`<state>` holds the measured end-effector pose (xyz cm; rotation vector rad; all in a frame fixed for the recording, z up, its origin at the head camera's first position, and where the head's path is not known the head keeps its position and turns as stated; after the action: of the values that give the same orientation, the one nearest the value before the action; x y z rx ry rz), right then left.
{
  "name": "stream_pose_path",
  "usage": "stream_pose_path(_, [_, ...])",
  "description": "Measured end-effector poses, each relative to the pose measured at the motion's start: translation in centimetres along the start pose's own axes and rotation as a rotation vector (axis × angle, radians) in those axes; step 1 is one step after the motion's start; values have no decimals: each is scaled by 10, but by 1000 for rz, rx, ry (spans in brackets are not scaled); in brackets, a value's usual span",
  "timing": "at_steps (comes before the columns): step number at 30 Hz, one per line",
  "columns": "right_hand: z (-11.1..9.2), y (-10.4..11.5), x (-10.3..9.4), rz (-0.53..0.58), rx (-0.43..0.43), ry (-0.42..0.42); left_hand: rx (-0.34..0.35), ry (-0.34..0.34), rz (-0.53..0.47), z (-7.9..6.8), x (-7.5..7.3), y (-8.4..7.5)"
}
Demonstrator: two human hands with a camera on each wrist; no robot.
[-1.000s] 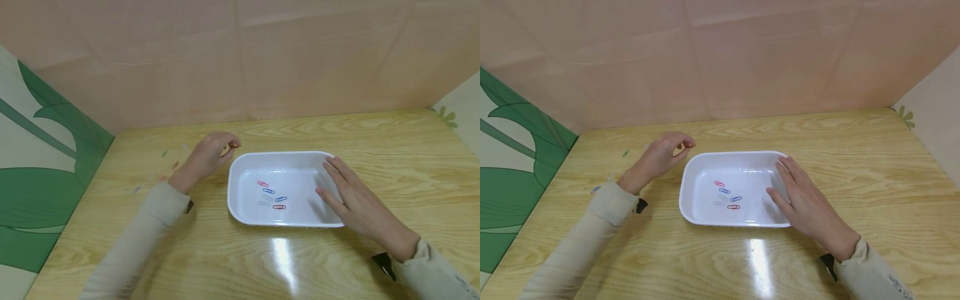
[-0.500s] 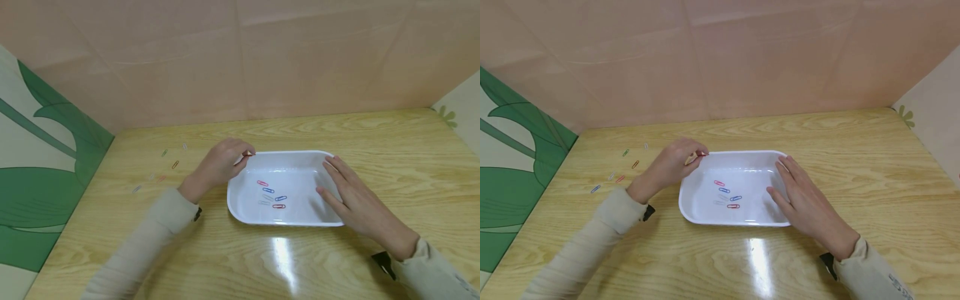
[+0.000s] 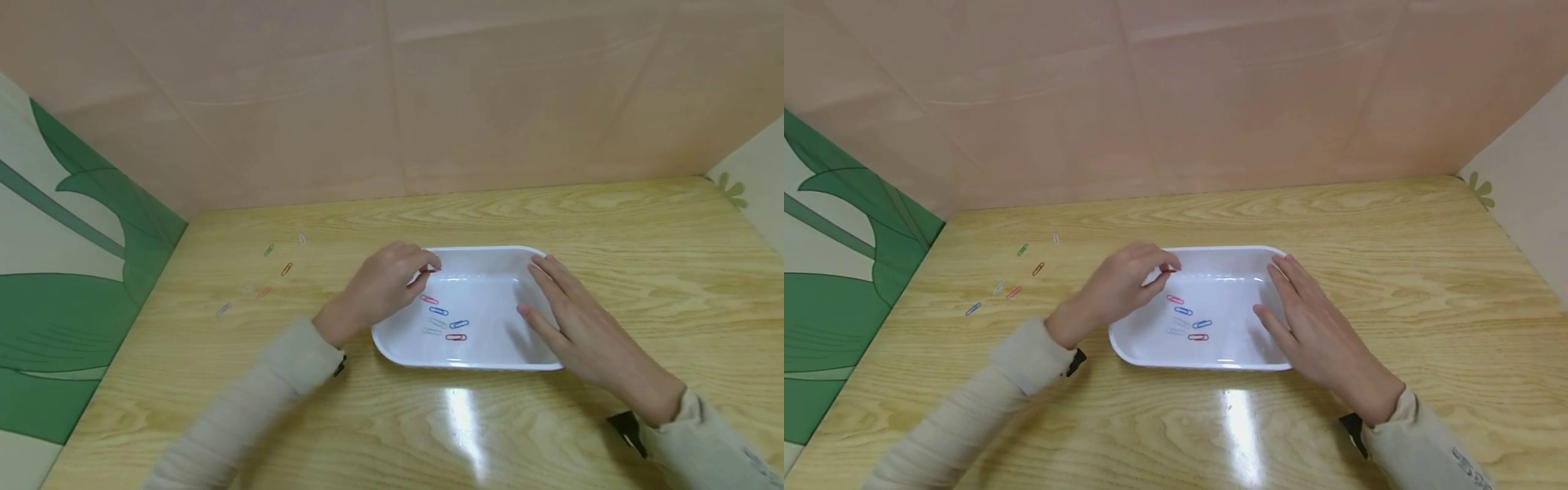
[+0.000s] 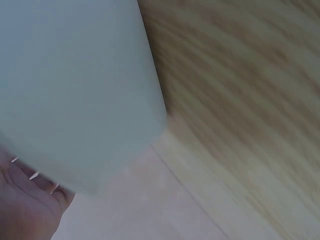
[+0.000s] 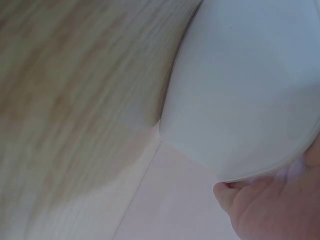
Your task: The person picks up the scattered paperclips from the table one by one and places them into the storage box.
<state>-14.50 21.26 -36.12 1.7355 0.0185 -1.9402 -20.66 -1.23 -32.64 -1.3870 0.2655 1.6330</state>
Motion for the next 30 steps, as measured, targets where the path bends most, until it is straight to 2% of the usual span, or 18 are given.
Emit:
stream_pose_path(5, [0, 0, 0, 1, 0, -3, 6, 15, 0, 2, 9, -9])
stream_pose_path(13, [0, 0, 0, 6, 4, -9, 56, 17, 7, 5, 20, -18])
stream_pose_path(24, [-1, -1, 1, -6, 12, 2, 53, 60, 42, 7, 37, -23])
stream_pose_path(30, [-1, -2, 1, -6, 8, -6, 39, 110, 70, 8, 44, -23])
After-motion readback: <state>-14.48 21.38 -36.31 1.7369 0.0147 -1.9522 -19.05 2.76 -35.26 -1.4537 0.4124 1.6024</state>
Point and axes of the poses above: each hand's wrist, its own z-axis towards the middle knuckle, its own x-axis out of the palm, y = z × x, the point moved 6 cm from there along z, towards the middle knuckle, and after that the axes turned 8 degrees about -z, right-handed, at the moved point
